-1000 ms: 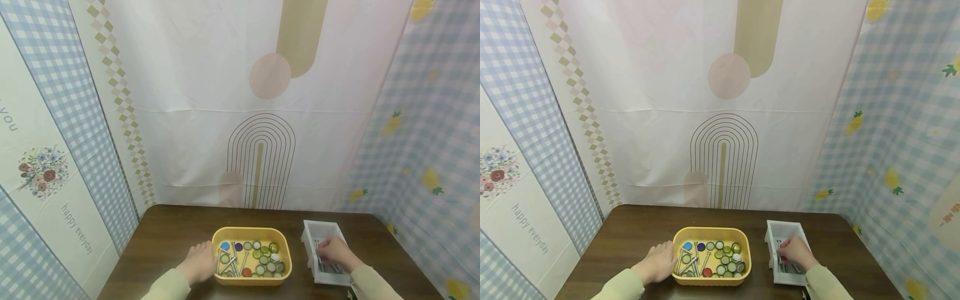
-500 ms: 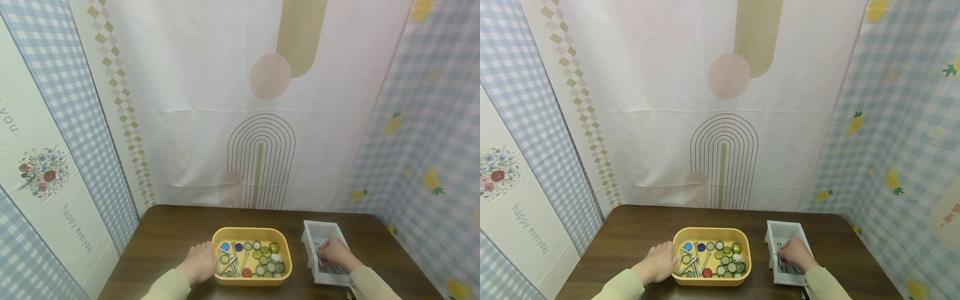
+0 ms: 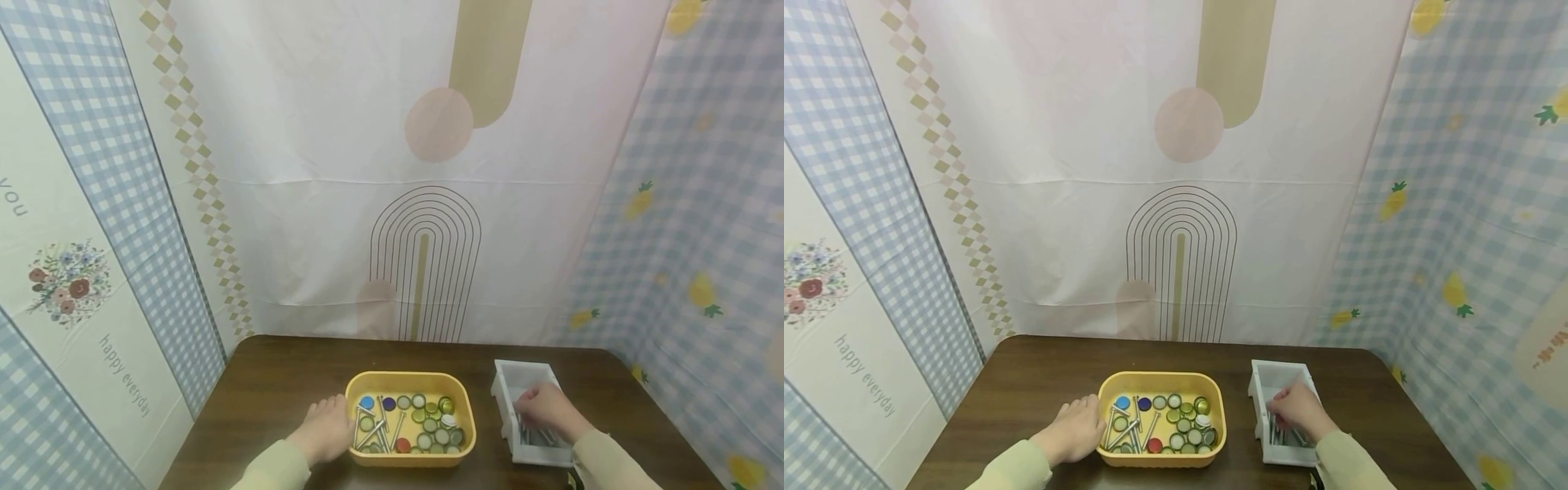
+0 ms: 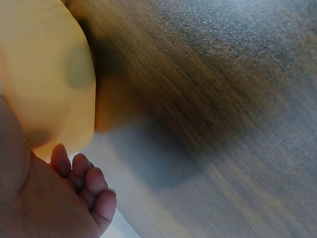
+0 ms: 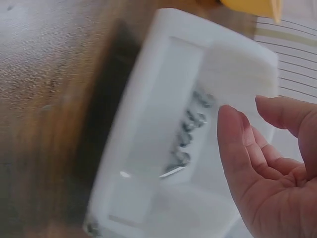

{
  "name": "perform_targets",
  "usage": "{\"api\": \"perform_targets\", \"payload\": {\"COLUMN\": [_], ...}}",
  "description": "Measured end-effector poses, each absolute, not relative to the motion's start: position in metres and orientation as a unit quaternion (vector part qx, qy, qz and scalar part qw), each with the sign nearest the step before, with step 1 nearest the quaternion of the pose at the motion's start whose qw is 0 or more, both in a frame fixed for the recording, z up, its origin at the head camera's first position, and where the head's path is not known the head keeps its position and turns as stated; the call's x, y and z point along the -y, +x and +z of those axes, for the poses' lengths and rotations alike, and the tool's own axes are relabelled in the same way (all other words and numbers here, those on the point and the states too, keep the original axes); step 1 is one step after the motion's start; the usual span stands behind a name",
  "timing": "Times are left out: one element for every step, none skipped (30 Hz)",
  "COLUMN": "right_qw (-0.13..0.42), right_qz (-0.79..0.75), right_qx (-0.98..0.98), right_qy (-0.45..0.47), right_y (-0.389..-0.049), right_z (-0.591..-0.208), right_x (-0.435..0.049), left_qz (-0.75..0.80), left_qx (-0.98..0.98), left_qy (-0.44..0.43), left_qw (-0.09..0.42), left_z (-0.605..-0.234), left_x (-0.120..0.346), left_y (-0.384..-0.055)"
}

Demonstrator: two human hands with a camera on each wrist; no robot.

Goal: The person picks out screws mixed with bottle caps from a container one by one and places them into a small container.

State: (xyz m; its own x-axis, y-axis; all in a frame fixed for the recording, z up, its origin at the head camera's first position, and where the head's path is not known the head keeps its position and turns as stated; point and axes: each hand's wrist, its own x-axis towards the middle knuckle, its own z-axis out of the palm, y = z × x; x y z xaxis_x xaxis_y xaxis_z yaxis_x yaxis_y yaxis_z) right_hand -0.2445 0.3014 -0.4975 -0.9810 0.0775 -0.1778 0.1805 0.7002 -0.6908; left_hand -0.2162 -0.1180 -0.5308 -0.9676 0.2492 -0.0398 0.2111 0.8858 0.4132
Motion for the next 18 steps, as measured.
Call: {"api": "perform_targets", "payload": {"right_qw": [0.068,0.066,0.065,0.063,0.06,0.056,0.051,0.047,0.046,0.045,0.047,0.049,0.052,0.057,0.065,0.073,0.083,0.093], "right_qz": [-0.378,-0.375,-0.376,-0.375,-0.375,-0.378,-0.383,-0.391,-0.396,-0.401,-0.41,-0.419,-0.426,-0.427,-0.432,-0.436,-0.44,-0.438], "right_qx": [-0.921,-0.922,-0.922,-0.923,-0.923,-0.923,-0.921,-0.918,-0.916,-0.914,-0.91,-0.906,-0.903,-0.902,-0.899,-0.897,-0.894,-0.894], "right_qy": [0.067,0.067,0.066,0.062,0.061,0.056,0.052,0.052,0.052,0.047,0.042,0.038,0.036,0.034,0.027,0.019,0.012,0.008], "right_y": [-0.245,-0.246,-0.246,-0.246,-0.246,-0.246,-0.246,-0.245,-0.245,-0.246,-0.246,-0.247,-0.249,-0.25,-0.251,-0.252,-0.252,-0.253], "right_z": [-0.494,-0.49,-0.485,-0.48,-0.474,-0.468,-0.463,-0.458,-0.454,-0.45,-0.446,-0.444,-0.443,-0.443,-0.443,-0.445,-0.448,-0.451], "right_x": [-0.302,-0.302,-0.301,-0.3,-0.298,-0.295,-0.291,-0.285,-0.279,-0.272,-0.265,-0.256,-0.247,-0.237,-0.226,-0.216,-0.205,-0.194], "left_qz": [0.207,0.207,0.207,0.207,0.207,0.207,0.207,0.208,0.207,0.207,0.208,0.207,0.207,0.207,0.208,0.21,0.211,0.213], "left_qx": [-0.97,-0.97,-0.97,-0.97,-0.97,-0.97,-0.97,-0.97,-0.97,-0.97,-0.97,-0.97,-0.97,-0.97,-0.969,-0.969,-0.968,-0.968], "left_qy": [0.119,0.119,0.119,0.118,0.119,0.12,0.12,0.121,0.121,0.121,0.122,0.122,0.122,0.122,0.123,0.124,0.126,0.128], "left_qw": [0.045,0.045,0.044,0.044,0.043,0.042,0.04,0.038,0.038,0.037,0.036,0.036,0.036,0.037,0.039,0.041,0.041,0.043], "left_z": [-0.531,-0.531,-0.531,-0.53,-0.53,-0.53,-0.53,-0.53,-0.53,-0.531,-0.531,-0.532,-0.532,-0.533,-0.533,-0.533,-0.533,-0.534], "left_x": [0.118,0.118,0.118,0.118,0.118,0.119,0.119,0.119,0.12,0.12,0.121,0.121,0.121,0.121,0.121,0.121,0.12,0.119], "left_y": [-0.216,-0.216,-0.216,-0.216,-0.215,-0.215,-0.215,-0.215,-0.215,-0.215,-0.215,-0.215,-0.215,-0.215,-0.216,-0.216,-0.217,-0.217]}}
